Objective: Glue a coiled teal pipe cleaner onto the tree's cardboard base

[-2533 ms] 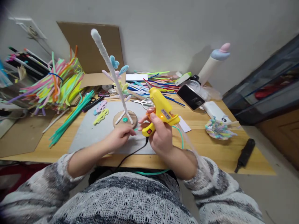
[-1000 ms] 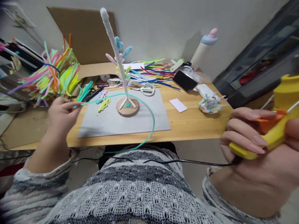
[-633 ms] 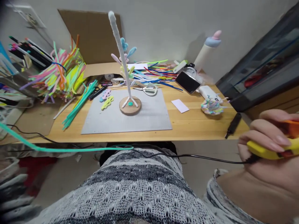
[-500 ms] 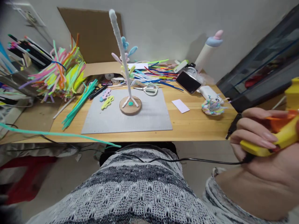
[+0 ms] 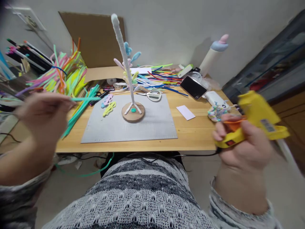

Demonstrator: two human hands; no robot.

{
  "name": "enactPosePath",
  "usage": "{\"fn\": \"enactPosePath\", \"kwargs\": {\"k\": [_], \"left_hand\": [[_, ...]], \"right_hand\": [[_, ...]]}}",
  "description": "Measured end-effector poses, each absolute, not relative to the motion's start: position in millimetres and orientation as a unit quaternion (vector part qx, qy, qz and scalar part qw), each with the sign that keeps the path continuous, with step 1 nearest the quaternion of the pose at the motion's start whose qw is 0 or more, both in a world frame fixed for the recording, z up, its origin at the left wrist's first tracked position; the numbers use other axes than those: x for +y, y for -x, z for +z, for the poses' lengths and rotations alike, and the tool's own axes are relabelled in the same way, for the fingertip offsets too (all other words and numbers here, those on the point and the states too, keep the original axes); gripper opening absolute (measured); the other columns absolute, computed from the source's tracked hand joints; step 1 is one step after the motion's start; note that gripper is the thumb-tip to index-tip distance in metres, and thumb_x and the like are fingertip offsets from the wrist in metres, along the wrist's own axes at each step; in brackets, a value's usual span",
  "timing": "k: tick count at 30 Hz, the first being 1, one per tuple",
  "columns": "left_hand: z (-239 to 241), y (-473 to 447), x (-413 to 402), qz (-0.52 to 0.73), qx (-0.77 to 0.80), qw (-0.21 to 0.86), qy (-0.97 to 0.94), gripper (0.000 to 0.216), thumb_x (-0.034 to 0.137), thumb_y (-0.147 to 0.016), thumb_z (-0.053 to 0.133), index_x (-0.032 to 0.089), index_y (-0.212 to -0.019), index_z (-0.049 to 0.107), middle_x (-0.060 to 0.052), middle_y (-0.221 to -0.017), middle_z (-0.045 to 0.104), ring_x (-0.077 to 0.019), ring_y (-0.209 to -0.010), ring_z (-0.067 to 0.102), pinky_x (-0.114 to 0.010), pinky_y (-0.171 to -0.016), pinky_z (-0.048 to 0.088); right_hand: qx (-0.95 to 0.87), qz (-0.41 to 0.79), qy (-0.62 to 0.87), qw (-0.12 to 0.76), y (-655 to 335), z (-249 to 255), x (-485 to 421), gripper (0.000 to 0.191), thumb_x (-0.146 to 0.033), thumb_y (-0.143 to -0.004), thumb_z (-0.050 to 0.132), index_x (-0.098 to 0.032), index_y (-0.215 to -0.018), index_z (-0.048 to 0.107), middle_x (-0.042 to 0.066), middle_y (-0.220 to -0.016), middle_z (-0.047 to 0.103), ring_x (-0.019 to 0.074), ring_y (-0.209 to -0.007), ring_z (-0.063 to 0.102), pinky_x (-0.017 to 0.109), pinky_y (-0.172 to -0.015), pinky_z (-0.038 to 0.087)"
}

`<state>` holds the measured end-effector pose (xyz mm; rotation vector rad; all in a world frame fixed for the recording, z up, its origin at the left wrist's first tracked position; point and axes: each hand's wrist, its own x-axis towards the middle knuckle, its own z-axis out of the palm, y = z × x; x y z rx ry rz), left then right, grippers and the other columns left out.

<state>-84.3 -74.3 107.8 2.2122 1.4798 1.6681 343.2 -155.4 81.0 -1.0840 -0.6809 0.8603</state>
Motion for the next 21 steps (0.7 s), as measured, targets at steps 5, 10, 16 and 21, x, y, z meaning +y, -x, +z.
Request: {"fn": "enactPosePath", "kwargs": {"k": [5, 10, 16, 21], "left_hand": [[50.0, 39.4, -37.4, 0.339, 0.43, 0.092, -0.831, 0.011, 0.025, -0.087, 0.054, 0.019, -0.085, 0.063, 0.0, -0.075, 0.065, -0.0111, -0.062, 0.054, -0.023, -0.058, 0.044], [15.3, 11.9, 7.5, 0.366, 0.492, 0.179, -0.769, 0.012, 0.019, -0.085, 0.048, 0.018, -0.091, 0.058, -0.001, -0.082, 0.063, -0.0142, -0.072, 0.056, -0.026, -0.068, 0.045], [9.3, 8.1, 27.3, 0.469, 0.497, 0.219, -0.697, 0.02, 0.014, -0.083, 0.043, 0.019, -0.08, 0.062, -0.002, -0.086, 0.062, -0.0156, -0.082, 0.058, -0.03, -0.081, 0.046], [26.1, 9.2, 12.2, 0.424, 0.486, 0.163, -0.746, 0.022, 0.033, -0.087, 0.054, 0.02, -0.1, 0.066, -0.005, -0.099, 0.059, -0.0193, -0.091, 0.056, -0.034, -0.085, 0.045]], "right_hand": [[-0.457, 0.499, 0.518, 0.523, -312.9, 41.3, -126.8, 0.029, -0.045, -0.057, 0.079, -0.021, -0.074, 0.075, 0.007, -0.065, 0.065, 0.0138, -0.045, 0.052, 0.029, -0.038, 0.037], [-0.539, 0.551, 0.526, 0.359, -289.6, 34.5, -66.2, 0.03, -0.045, -0.063, 0.078, -0.018, -0.073, 0.073, 0.0, -0.053, 0.06, 0.0102, -0.044, 0.05, 0.021, -0.038, 0.039], [-0.528, 0.622, 0.449, 0.363, -234.9, 26.6, -12.4, 0.033, -0.051, -0.069, 0.072, -0.018, -0.073, 0.069, -0.002, -0.054, 0.058, 0.0095, -0.044, 0.05, 0.022, -0.039, 0.041], [-0.597, 0.55, 0.459, 0.36, -209.7, 3.8, -18.3, 0.021, -0.041, -0.076, 0.068, -0.021, -0.08, 0.067, -0.003, -0.061, 0.06, 0.0111, -0.052, 0.052, 0.024, -0.048, 0.044]]}}
